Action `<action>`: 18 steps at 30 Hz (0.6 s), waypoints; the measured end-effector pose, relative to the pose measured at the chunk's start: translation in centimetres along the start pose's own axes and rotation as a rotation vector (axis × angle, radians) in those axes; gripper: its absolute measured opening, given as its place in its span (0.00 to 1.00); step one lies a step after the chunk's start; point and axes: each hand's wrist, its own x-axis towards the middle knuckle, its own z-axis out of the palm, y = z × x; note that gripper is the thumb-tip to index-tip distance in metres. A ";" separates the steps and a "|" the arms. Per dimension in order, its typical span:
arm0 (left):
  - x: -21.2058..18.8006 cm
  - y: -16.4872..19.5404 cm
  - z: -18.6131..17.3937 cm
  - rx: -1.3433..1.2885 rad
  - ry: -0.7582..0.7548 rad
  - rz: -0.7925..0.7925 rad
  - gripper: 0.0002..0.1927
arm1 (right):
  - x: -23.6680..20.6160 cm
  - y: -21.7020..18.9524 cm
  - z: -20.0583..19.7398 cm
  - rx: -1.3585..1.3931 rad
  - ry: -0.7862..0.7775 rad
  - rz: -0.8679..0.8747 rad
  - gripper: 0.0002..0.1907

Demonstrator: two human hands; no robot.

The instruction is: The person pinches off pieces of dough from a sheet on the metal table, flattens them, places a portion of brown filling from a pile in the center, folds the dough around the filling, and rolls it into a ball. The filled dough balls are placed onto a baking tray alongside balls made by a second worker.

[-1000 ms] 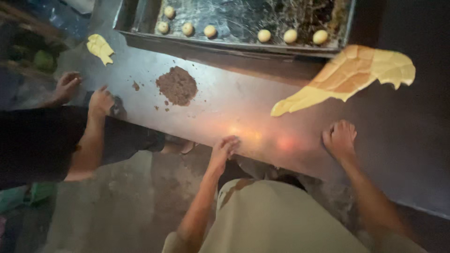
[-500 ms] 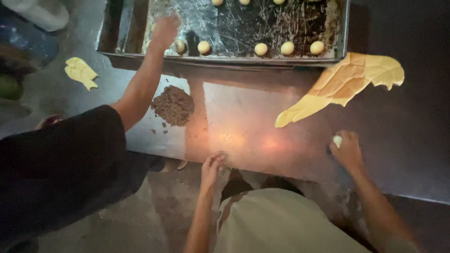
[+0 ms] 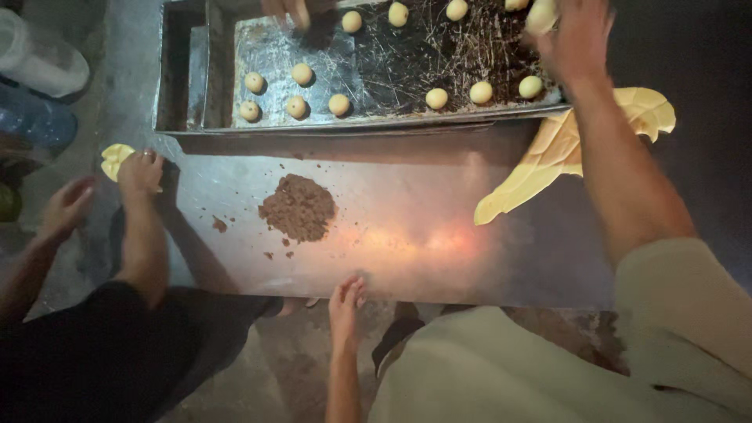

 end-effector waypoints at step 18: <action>-3.6 -1.3 10.0 0.270 -0.015 0.016 0.24 | -18.5 25.0 -6.4 -0.208 0.297 0.756 0.19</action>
